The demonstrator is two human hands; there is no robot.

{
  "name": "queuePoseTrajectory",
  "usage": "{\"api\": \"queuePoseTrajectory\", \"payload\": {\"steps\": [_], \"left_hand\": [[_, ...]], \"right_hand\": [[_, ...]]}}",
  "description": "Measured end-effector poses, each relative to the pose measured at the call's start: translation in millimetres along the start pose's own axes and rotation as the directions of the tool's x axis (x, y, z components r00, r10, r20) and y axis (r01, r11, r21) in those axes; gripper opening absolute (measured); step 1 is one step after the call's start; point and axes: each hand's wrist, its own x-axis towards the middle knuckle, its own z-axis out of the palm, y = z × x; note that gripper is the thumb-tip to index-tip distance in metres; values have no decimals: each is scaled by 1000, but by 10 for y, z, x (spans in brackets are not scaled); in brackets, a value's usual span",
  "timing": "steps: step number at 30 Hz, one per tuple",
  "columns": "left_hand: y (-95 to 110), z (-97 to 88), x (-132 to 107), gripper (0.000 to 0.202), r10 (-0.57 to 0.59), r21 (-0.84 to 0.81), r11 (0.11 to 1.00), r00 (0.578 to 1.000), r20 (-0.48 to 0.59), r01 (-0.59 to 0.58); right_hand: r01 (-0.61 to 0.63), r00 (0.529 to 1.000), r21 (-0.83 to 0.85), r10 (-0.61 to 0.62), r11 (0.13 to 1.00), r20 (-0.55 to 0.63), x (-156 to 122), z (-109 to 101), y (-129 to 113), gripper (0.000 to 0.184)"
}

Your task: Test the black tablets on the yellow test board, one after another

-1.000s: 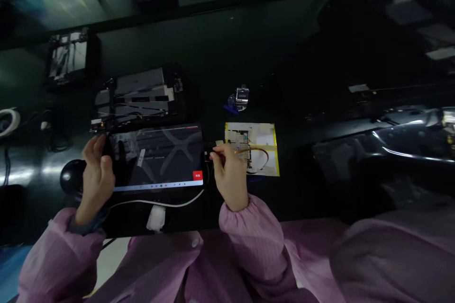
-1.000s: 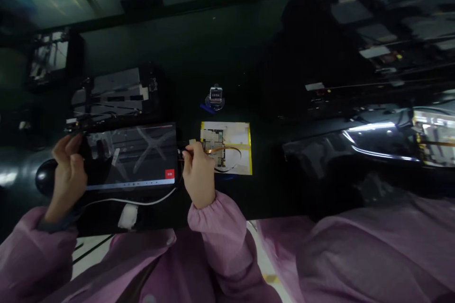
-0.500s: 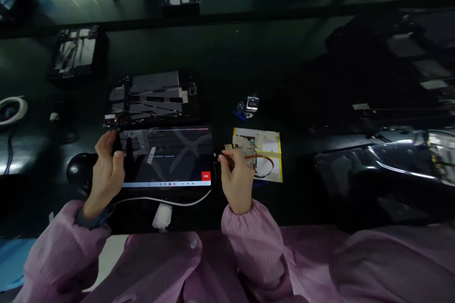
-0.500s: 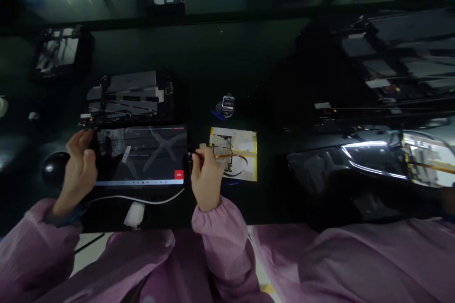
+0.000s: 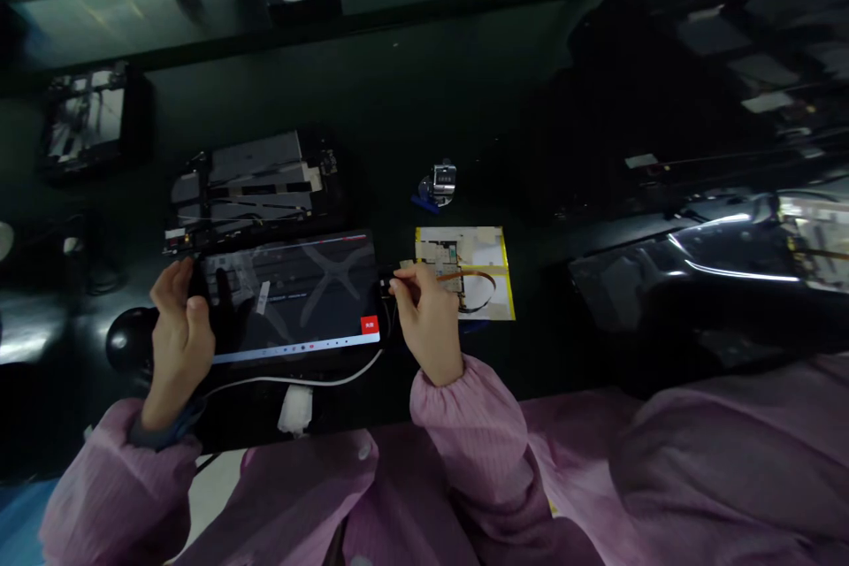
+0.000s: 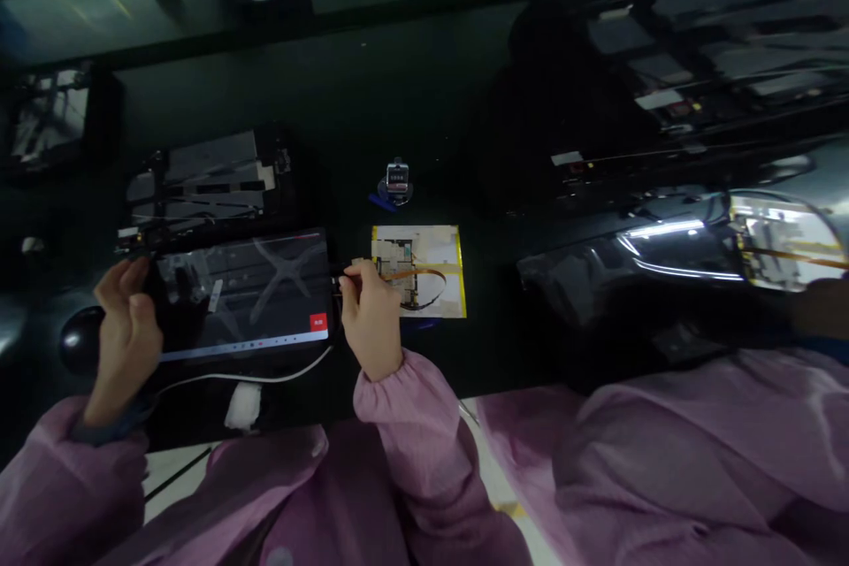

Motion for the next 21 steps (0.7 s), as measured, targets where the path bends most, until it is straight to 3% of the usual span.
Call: {"api": "queuePoseTrajectory", "payload": {"steps": [8,21], "left_hand": [[10,9,4,61,-7,-23,1000,1000,5,7],[-25,-19,-7,58,-8,-69,998,998,60,12]], "right_hand": [[-29,1000,41,29,999,2,8,27,3,7],[114,993,-158,-107,981,52,30,97,-1,12]]}}
